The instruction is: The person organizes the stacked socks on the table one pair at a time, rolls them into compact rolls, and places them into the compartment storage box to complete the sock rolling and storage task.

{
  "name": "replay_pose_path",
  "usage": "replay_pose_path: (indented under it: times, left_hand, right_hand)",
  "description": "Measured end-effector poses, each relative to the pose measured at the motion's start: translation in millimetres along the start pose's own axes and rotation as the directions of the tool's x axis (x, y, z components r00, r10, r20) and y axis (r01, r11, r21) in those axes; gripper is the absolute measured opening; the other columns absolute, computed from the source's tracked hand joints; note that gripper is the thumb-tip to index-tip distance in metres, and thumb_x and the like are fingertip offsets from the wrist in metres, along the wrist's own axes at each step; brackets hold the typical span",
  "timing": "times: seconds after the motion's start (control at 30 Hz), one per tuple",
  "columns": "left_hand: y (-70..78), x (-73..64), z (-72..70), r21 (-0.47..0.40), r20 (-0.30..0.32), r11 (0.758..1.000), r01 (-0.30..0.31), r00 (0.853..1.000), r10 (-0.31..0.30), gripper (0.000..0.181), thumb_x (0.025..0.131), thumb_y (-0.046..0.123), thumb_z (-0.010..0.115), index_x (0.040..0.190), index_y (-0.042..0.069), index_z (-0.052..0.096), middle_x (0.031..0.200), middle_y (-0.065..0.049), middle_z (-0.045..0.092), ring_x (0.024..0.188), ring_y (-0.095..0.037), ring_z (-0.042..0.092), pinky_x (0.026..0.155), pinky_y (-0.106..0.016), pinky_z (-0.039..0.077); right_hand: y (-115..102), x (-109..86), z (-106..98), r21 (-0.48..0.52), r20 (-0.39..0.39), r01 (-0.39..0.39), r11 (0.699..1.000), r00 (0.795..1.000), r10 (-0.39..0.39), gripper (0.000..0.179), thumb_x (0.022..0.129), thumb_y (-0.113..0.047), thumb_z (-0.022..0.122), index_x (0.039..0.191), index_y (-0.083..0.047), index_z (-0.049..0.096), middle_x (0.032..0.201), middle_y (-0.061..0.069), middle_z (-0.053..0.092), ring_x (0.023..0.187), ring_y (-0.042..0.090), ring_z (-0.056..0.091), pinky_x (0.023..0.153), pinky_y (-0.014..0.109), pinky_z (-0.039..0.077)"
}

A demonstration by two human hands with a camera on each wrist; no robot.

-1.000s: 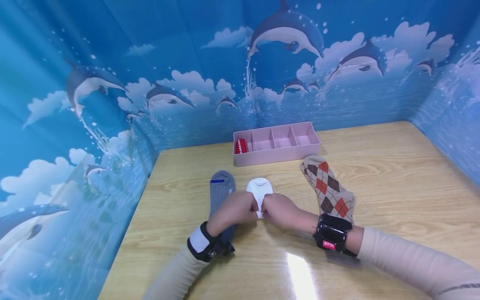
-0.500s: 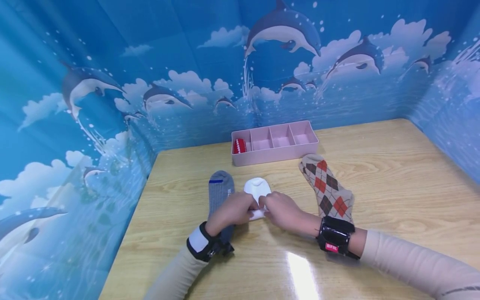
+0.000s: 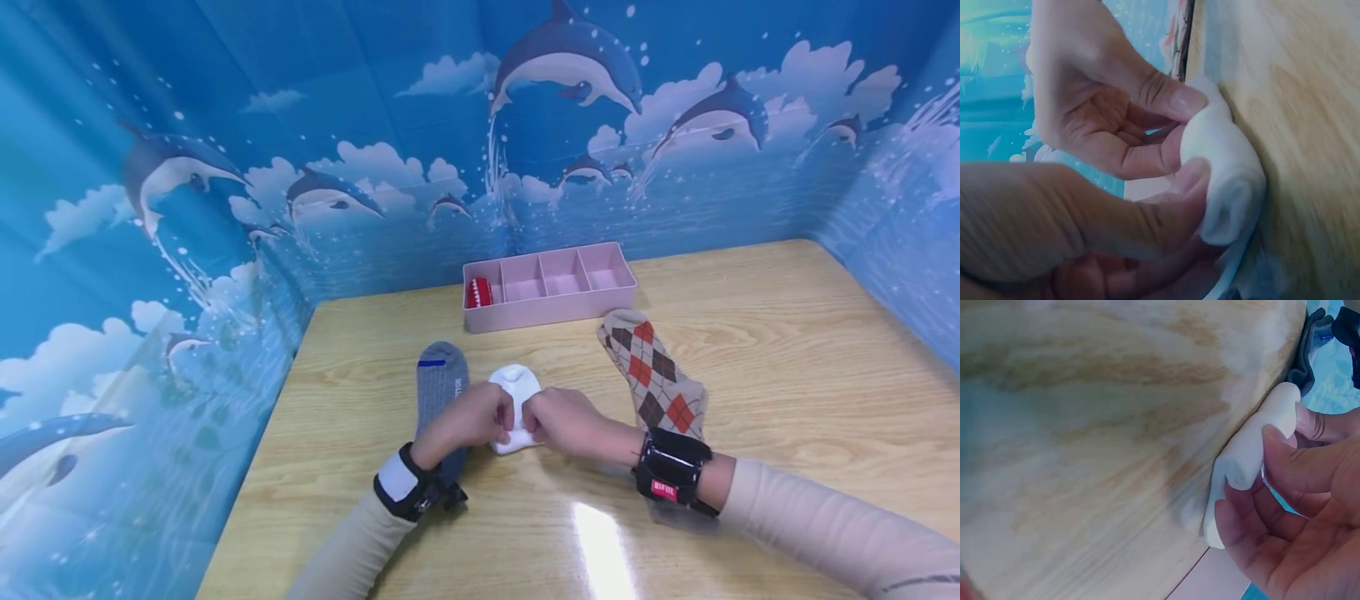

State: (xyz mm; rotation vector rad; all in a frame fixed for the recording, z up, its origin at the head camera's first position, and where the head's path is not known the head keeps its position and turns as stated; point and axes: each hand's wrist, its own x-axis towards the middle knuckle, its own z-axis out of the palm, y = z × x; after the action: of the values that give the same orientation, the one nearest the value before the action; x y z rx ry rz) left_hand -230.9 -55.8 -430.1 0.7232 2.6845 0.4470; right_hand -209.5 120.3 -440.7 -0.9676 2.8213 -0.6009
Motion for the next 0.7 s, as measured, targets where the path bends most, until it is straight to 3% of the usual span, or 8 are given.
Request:
replay_pose_path:
  times: [0.23, 0.5, 0.7]
  left_hand:
    - [3.1, -1.8, -2.0, 0.155, -0.01, 0.988, 0.029, 1.0, -0.028, 0.021, 0.078, 0.023, 0.087, 0.068, 0.02, 0.069, 0.064, 0.01, 0.059, 0.063, -0.009, 0.052, 0.059, -0.021, 0.038]
    - [13.4, -10.9, -6.2, 0.124, -0.009, 0.992, -0.003, 1.0, 0.004, 0.018, 0.075, 0.004, 0.08, 0.068, 0.016, 0.069, 0.062, 0.009, 0.058, 0.059, -0.009, 0.051, 0.054, -0.019, 0.038]
    - [12.8, -13.0, -1.7, 0.154, -0.06, 0.987, -0.04, 0.997, 0.049, 0.022, 0.069, 0.009, 0.086, 0.069, 0.013, 0.064, 0.063, 0.008, 0.056, 0.059, -0.009, 0.049, 0.054, -0.019, 0.037]
  right_hand:
    - [0.9, 1.9, -0.1, 0.039, 0.024, -0.031, 0.999, 0.999, 0.03, 0.02, 0.075, 0.0, 0.082, 0.074, -0.016, 0.069, 0.072, -0.006, 0.068, 0.065, 0.006, 0.058, 0.059, 0.024, 0.05]
    - [-1.3, 0.9, 2.7, 0.007, 0.0, -0.061, 0.998, 0.998, 0.061, 0.019, 0.075, 0.001, 0.081, 0.077, -0.015, 0.072, 0.075, -0.004, 0.07, 0.068, 0.011, 0.063, 0.06, 0.027, 0.052]
    - [-1.9, -0.2, 5.3, -0.031, -0.032, -0.064, 0.997, 0.998, 0.063, 0.02, 0.074, -0.001, 0.082, 0.076, -0.018, 0.072, 0.075, -0.005, 0.07, 0.069, 0.012, 0.064, 0.059, 0.029, 0.052]
